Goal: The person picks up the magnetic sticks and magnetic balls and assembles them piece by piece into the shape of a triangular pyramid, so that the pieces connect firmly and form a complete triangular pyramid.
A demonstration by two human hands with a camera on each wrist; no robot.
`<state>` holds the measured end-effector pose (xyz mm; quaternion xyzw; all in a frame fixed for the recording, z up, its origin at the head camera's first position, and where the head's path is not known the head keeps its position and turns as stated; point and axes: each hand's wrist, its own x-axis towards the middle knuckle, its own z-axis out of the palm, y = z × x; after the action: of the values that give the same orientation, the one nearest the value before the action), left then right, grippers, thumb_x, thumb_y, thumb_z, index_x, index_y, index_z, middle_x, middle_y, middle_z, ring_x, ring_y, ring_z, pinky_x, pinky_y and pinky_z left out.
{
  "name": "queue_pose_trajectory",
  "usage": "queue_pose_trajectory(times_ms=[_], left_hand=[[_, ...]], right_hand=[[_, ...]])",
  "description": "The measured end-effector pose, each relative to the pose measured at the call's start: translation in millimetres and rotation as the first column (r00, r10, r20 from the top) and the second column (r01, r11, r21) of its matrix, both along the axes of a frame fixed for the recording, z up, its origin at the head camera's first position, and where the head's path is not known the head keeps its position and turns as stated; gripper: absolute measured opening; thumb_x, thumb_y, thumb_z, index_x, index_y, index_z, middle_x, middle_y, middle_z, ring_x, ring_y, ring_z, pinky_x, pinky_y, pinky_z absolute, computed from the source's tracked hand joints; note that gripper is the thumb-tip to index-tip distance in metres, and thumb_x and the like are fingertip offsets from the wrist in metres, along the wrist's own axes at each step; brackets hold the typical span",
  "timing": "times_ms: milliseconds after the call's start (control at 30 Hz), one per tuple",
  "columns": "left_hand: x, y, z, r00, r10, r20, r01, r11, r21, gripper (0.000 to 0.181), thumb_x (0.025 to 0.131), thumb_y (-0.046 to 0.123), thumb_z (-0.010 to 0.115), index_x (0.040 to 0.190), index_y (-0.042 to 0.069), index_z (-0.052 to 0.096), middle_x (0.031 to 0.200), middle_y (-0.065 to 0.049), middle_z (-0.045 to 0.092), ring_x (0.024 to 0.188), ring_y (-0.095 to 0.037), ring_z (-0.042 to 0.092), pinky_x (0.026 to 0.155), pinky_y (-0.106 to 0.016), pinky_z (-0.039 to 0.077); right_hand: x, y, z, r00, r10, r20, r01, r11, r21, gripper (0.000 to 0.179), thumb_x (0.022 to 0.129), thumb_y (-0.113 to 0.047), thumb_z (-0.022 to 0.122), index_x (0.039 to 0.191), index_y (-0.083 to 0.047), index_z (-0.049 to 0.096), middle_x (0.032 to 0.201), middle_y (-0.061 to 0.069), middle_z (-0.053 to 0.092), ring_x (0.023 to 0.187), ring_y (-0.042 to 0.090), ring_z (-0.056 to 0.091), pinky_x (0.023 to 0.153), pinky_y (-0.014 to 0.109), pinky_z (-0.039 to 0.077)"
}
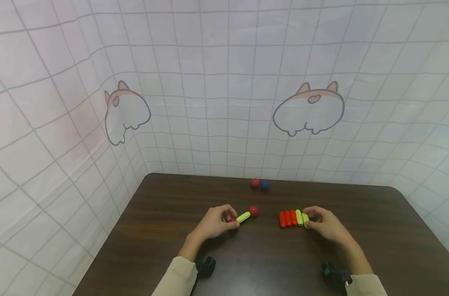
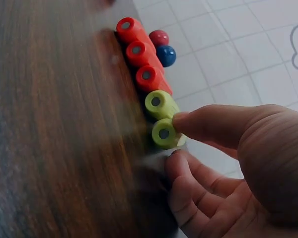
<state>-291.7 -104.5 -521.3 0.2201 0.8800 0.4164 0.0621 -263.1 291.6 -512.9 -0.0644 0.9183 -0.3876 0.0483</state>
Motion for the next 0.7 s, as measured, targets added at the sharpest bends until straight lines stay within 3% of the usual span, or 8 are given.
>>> queue_pose_trajectory(times_ms=[233,500,700], left_hand=[[-0.5,-1.9,1.2,1.000,-0.005,0.005,0.005,1.000,-0.002,0.027,0.090,0.032,0.080,0.111,0.018,0.068,0.086,0.002,0.063,0.064,-0.008,0.056,0.057,-0.024,0.047],[0.4,-3.9,3.9,1.000,-0.009,0.020,0.009,1.000,-0.015,0.044,0.091,0.030,0.079,0.132,0.019,0.066,0.086,0.002,0.063,0.068,-0.010,0.056,0.058,-0.026,0.047],[0.0,-5.4,2.7,1.000,-0.005,0.021,0.005,1.000,-0.019,0.048,0.091,0.031,0.079,0.135,0.020,0.064,0.086,0.003,0.063,0.068,-0.010,0.056,0.059,-0.026,0.047]], right_hand=[[1.4,7.8,1.3,1.000,-0.014,-0.018,0.015,1.000,0.019,0.039,0.095,-0.012,0.070,0.132,-0.002,0.061,0.119,0.026,0.065,0.079,0.019,0.062,0.065,0.034,0.047],[5.9,16.8,5.9,1.000,0.014,-0.002,-0.014,1.000,-0.004,0.037,0.098,-0.010,0.063,0.134,-0.002,0.060,0.120,0.025,0.064,0.078,0.020,0.058,0.063,0.030,0.048],[6.0,16.7,5.1,1.000,0.015,0.000,-0.015,1.000,0.017,0.041,0.095,-0.015,0.069,0.134,-0.003,0.061,0.118,0.023,0.066,0.082,0.019,0.060,0.067,0.033,0.048]])
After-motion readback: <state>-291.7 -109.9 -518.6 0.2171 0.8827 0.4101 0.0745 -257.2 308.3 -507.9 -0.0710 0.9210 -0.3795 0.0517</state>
